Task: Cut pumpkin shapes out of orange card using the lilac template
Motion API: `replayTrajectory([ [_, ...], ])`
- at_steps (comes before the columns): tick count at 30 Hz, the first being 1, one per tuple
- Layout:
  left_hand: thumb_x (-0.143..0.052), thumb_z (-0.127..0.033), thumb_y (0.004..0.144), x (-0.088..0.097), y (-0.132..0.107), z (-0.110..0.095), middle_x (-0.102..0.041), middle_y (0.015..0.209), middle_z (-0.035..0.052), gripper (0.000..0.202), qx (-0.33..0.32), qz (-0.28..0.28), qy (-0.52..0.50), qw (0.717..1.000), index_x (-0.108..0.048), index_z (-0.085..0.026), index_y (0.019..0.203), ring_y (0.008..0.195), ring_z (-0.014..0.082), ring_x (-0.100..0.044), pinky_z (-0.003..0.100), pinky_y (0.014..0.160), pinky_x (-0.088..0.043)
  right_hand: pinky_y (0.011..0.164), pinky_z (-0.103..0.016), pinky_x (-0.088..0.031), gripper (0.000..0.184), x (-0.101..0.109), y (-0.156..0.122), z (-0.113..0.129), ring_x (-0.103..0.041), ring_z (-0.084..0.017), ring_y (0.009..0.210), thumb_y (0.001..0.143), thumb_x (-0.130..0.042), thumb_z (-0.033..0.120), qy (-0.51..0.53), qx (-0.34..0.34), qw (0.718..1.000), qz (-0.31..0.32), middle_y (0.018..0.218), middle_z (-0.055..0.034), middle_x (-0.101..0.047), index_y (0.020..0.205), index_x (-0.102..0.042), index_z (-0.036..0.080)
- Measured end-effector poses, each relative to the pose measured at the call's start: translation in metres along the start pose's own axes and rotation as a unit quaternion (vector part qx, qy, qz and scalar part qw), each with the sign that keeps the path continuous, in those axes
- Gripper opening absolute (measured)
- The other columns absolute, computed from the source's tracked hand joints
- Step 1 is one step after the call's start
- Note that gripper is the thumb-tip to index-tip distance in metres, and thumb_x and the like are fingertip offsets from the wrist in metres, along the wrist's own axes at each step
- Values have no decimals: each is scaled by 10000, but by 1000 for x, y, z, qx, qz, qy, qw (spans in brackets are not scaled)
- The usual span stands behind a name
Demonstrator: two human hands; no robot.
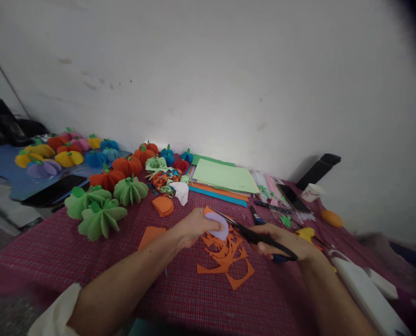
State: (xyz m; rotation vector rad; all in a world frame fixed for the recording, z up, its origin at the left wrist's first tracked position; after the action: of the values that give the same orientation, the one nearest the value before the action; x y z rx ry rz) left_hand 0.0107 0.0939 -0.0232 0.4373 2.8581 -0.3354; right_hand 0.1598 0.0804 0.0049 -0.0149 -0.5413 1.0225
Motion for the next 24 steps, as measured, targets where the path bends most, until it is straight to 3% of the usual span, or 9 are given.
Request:
replayTrajectory([
  [13, -624, -135, 495, -2, 0, 1, -642, 631, 43, 174, 0, 20, 3, 1000, -666, -86, 657, 568, 135, -553, 255, 592, -427, 399, -169, -252, 487, 2, -2, 2, -287, -61, 467, 790, -497, 498, -28, -14, 1000, 2, 592, 43, -354, 1116, -557, 142],
  [24, -634, -134, 463, 0, 1, 11, -648, 623, 42, 168, 37, 19, 66, 997, -667, -97, 623, 581, 149, -563, 261, 603, -438, 389, -156, -255, 465, 4, -8, 8, -313, -53, 453, 811, -502, 442, -84, -20, 996, 28, 598, 36, -444, 1181, -540, 163],
])
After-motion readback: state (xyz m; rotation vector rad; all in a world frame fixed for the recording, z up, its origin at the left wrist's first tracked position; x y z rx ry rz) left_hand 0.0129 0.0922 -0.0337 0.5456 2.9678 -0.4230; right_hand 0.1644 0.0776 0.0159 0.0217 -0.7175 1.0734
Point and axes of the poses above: each hand's wrist, its own y-axis towards the middle knuckle, its own x-axis out of the back of the hand, z = x × y, the point moved 8 cm from there along y, towards the middle knuckle
